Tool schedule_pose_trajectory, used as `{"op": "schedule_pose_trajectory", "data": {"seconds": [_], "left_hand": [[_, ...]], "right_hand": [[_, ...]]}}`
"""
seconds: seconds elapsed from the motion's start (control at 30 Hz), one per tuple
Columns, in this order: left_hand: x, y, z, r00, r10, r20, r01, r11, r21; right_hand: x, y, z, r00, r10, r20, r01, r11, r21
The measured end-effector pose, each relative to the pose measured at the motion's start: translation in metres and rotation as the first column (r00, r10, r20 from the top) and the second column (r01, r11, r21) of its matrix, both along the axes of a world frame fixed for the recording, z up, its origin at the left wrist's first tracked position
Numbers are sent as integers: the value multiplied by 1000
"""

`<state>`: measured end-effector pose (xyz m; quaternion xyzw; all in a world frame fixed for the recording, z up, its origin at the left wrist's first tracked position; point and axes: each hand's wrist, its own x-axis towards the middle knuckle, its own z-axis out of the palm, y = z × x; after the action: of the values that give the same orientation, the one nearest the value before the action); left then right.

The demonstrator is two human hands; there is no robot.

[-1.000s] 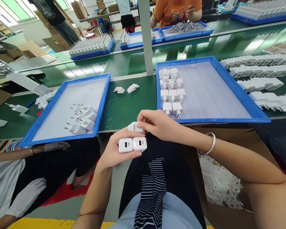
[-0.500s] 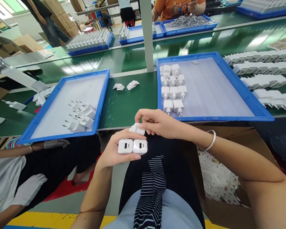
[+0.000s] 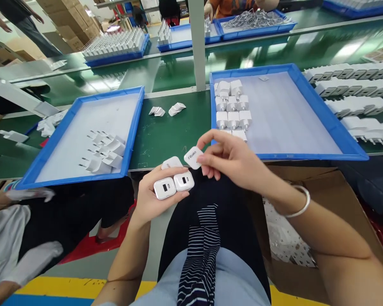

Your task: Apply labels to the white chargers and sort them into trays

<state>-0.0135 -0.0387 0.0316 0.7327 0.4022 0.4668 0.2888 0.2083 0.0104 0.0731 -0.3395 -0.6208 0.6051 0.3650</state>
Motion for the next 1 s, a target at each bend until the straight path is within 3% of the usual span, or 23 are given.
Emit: {"op": "schedule_pose_trajectory", "data": {"seconds": [0.1, 0.2, 0.47, 1.0], "left_hand": [[5, -2, -4, 993, 96, 63, -101, 992, 72], [6, -3, -5, 993, 67, 98, -71, 997, 40], [5, -2, 4, 983, -77, 166, 82, 996, -26], [7, -5, 10, 990, -80, 120, 89, 994, -71]], "right_hand": [[-5, -19, -12, 995, -66, -69, 63, 997, -48], [-4, -23, -14, 995, -73, -65, 71, 997, -28], [8, -4, 12, 981, 185, 67, -185, 983, -1], [0, -2, 16, 952, 291, 97, -283, 955, -91]]}}
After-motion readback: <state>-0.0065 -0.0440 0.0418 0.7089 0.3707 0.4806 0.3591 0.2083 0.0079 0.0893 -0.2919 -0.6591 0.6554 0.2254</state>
